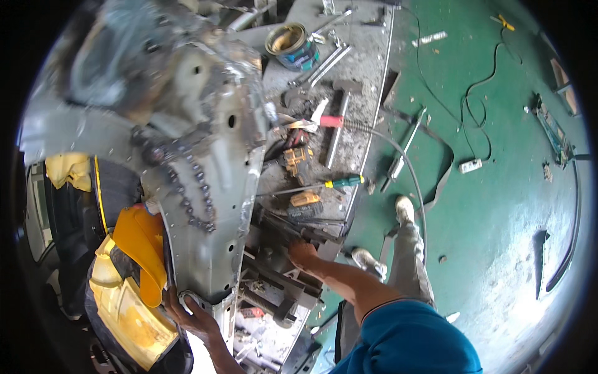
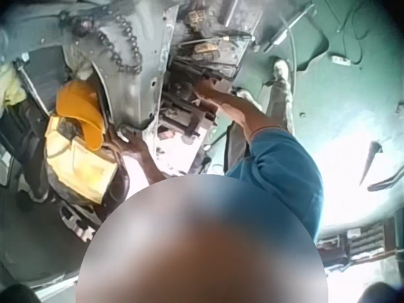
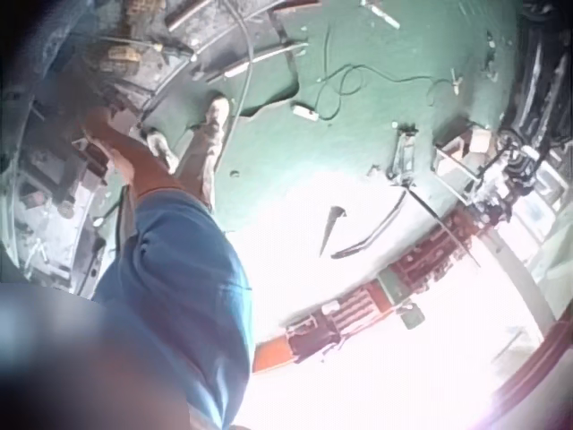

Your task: The person welds a seam on a car frame using a welding torch, then uses a hammer to tap the weld area and a screwdriver to scrape the surface. Another person briefly assists by hammering the same area.

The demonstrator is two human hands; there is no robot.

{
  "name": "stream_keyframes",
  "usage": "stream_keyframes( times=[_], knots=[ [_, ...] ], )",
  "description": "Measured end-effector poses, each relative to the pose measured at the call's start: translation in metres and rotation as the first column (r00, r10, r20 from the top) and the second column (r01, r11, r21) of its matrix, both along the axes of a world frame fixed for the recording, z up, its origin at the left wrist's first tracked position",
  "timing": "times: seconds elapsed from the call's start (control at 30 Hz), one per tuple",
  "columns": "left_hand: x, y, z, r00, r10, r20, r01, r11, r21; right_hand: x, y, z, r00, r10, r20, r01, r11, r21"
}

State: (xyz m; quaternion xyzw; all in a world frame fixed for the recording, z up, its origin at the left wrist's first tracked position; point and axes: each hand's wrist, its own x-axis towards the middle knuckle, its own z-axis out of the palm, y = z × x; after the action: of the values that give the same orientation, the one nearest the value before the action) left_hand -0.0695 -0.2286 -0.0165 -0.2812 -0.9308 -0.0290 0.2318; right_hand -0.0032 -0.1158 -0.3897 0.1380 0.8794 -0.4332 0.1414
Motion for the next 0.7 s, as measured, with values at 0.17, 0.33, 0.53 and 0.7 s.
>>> stream_keyframes(
  times=[0.17, 0.33, 0.53, 0.7],
  knots=[
    [-0.005, -0.01, -0.02, 0.999, 0.044, -0.018, -0.041, 0.988, 0.149, -0.015, -0.019, -0.018, 0.972, -0.182, 0.149, 0.184, 0.983, 0.004],
    [-0.003, -0.01, -0.019, 0.999, 0.025, -0.037, -0.021, 0.993, 0.12, 0.004, -0.004, 0.023, 0.964, -0.267, 0.005, 0.267, 0.963, 0.032],
    [-0.002, -0.008, -0.013, 0.999, -0.035, -0.013, 0.037, 0.979, 0.202, 0.064, 0.049, 0.103, 0.959, -0.274, 0.076, 0.266, 0.958, 0.103],
    [-0.002, -0.006, -0.01, 0.997, -0.037, -0.06, 0.049, 0.977, 0.208, 0.16, 0.112, 0.156, 0.912, -0.355, 0.206, 0.332, 0.933, 0.138]
  ],
)
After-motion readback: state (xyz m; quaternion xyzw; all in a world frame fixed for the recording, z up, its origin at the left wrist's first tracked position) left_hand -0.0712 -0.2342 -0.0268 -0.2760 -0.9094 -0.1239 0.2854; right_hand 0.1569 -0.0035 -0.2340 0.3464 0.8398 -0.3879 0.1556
